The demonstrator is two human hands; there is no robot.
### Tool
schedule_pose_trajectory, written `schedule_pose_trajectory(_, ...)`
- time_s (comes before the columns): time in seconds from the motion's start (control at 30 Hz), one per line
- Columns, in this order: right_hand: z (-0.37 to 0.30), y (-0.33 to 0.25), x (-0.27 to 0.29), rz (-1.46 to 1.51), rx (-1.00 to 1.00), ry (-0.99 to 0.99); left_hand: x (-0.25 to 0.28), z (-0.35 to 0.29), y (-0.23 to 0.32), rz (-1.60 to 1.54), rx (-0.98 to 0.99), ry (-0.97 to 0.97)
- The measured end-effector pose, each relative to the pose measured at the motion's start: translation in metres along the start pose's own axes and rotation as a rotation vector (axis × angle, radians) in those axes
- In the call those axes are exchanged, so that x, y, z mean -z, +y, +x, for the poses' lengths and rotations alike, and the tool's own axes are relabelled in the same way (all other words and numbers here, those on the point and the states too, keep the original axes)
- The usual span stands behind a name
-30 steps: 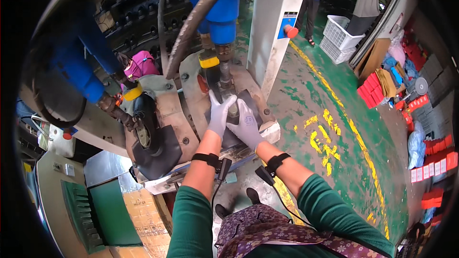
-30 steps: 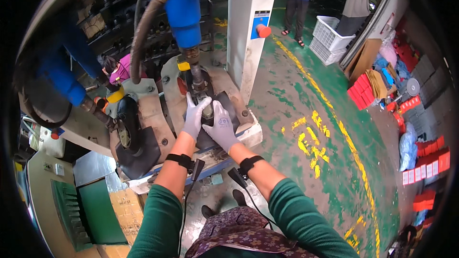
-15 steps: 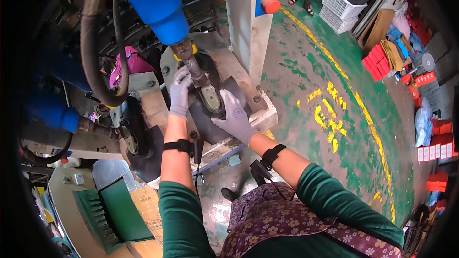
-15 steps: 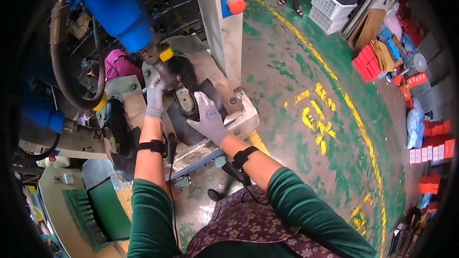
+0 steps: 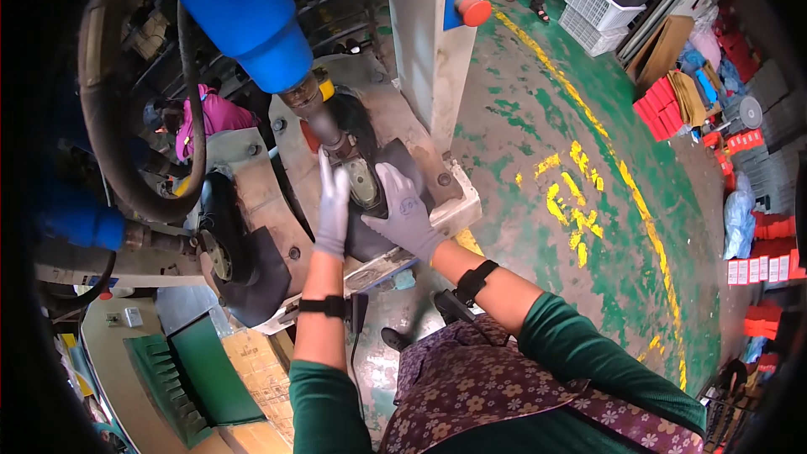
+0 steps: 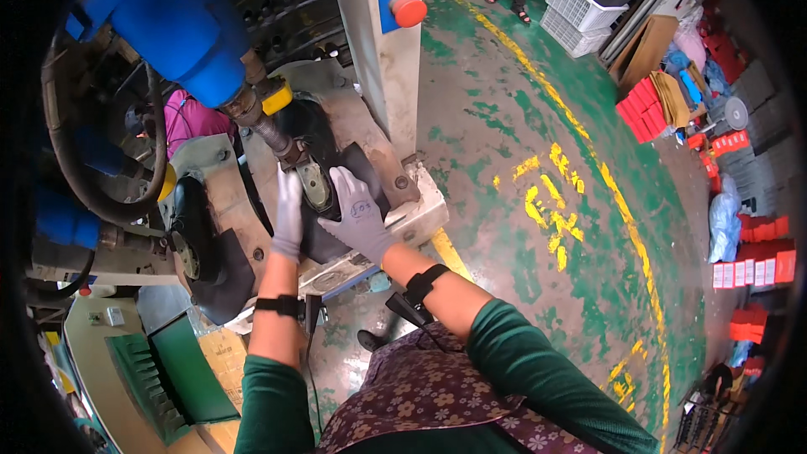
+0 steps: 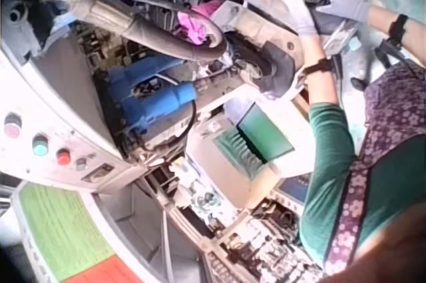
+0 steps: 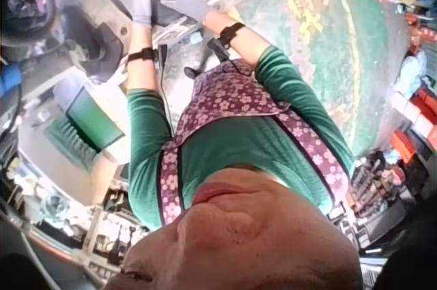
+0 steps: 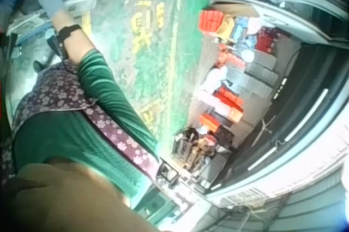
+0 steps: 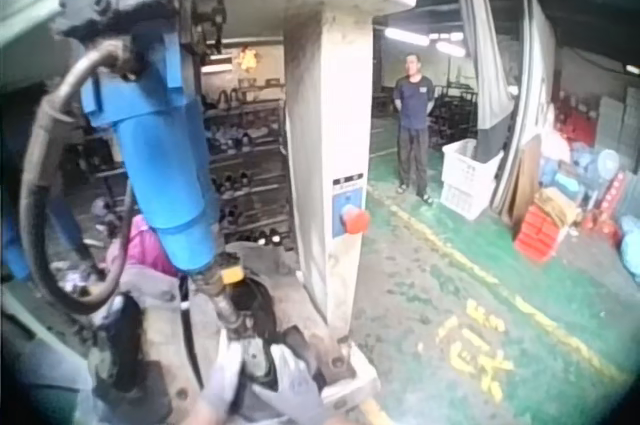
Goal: The recorder is using a hydraulic press machine to press the soles and uppers of shoes together in a factory setting.
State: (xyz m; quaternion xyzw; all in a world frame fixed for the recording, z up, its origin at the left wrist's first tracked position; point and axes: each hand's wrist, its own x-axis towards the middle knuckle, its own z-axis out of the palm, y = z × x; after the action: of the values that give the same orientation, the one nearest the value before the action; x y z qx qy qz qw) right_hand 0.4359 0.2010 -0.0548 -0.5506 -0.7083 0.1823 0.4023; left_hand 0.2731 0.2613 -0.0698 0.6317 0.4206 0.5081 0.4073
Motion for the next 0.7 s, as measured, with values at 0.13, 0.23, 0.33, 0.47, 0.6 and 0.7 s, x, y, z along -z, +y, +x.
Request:
schedule_pose_trajectory(0.13,-0.001,0.010,0.000,-0.015,-0.002,-0.003,-0.024,-0.008,0.033,-0.324,0.169,-0.105)
schedule_pose_trajectory(0.23,0.008,0.009,-0.005,-0.007,0.038,0.008,-0.024,-0.002,0.030,-0.259,0.189,-0.035)
schedule_pose_trajectory(0.33,0.024,0.008,-0.008,-0.015,0.085,0.022,-0.010,0.011,0.021,-0.237,0.250,-0.023)
schedule_pose_trajectory(0.47,0.027,0.018,-0.004,-0.002,0.038,0.022,-0.020,0.018,0.027,-0.261,0.327,-0.055)
schedule_pose_trajectory(0.6,0.031,0.011,-0.008,0.032,0.054,-0.013,-0.005,0.014,0.019,-0.079,0.105,-0.087)
schedule_pose_trajectory(0.7,0.031,0.016,-0.007,-0.001,0.022,-0.020,-0.009,0.019,0.027,-0.036,0.024,-0.137)
